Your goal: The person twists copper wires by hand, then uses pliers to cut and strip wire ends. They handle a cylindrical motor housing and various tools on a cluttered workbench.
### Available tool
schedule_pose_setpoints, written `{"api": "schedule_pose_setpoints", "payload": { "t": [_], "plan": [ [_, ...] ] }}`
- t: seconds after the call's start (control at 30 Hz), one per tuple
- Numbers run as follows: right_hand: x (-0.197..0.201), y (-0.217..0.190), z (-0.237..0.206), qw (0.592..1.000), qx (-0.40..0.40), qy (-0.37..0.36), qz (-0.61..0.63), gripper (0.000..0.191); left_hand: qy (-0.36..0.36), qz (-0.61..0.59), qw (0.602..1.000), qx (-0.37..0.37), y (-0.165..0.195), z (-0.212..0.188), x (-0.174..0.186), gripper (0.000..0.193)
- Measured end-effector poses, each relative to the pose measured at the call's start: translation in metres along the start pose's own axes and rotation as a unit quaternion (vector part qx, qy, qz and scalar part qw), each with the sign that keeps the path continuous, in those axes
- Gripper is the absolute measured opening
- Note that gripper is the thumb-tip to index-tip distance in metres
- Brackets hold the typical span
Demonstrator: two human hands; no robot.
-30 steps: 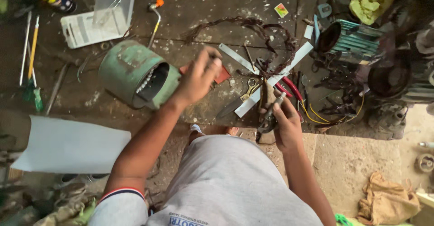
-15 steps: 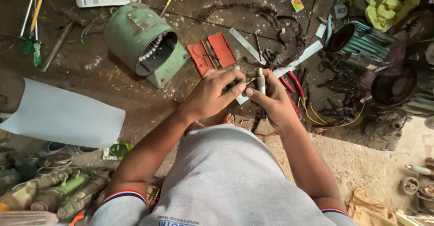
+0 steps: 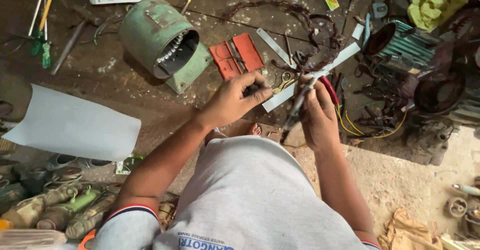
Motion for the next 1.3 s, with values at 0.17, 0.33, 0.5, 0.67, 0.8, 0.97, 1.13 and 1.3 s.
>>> {"api": "schedule_pose_setpoints", "payload": {
  "t": [0.17,0.33,0.5,0.67,0.8,0.97,1.13,1.3],
  "plan": [
    [-0.011,-0.002,-0.006,0.991,0.014,0.006,0.129,0.049,0.016,0.043,0.997,-0.054,0.000,0.000,-0.014,0.028],
    [-0.013,0.004,-0.007,0.985,0.009,0.017,0.172,0.055,0.029,0.053,0.998,-0.023,-0.011,-0.002,-0.019,0.031],
    [-0.012,0.006,-0.008,0.985,0.025,0.033,0.166,0.057,0.051,0.034,0.998,-0.007,-0.019,-0.006,-0.016,0.031],
    [-0.016,0.005,-0.013,0.985,0.024,0.056,0.164,0.056,0.038,0.007,0.999,0.033,-0.029,-0.010,-0.018,0.030],
    [-0.016,0.003,-0.016,0.988,0.023,0.077,0.134,0.057,0.043,-0.015,0.999,0.017,-0.030,-0.012,-0.021,0.030],
    [-0.012,0.005,-0.017,0.974,0.015,0.075,0.212,0.055,0.058,-0.016,0.998,0.026,-0.034,-0.016,-0.022,0.032],
    [-0.006,0.010,-0.019,0.975,-0.014,0.106,0.197,0.040,0.051,-0.009,0.998,0.045,-0.036,-0.019,-0.024,0.030],
    [-0.010,0.009,-0.019,0.969,-0.009,0.096,0.229,0.041,0.054,-0.029,0.998,0.023,-0.035,-0.018,-0.026,0.027]
  ]
}}
Point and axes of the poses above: each hand's wrist, its own z-axis towards the middle knuckle, its own x-axis out of the back of the hand, y = z × x, the point moved 6 cm from there along z, towards the middle knuckle, and after that the axes turned 8 degrees about y, right-handed, at the moved point
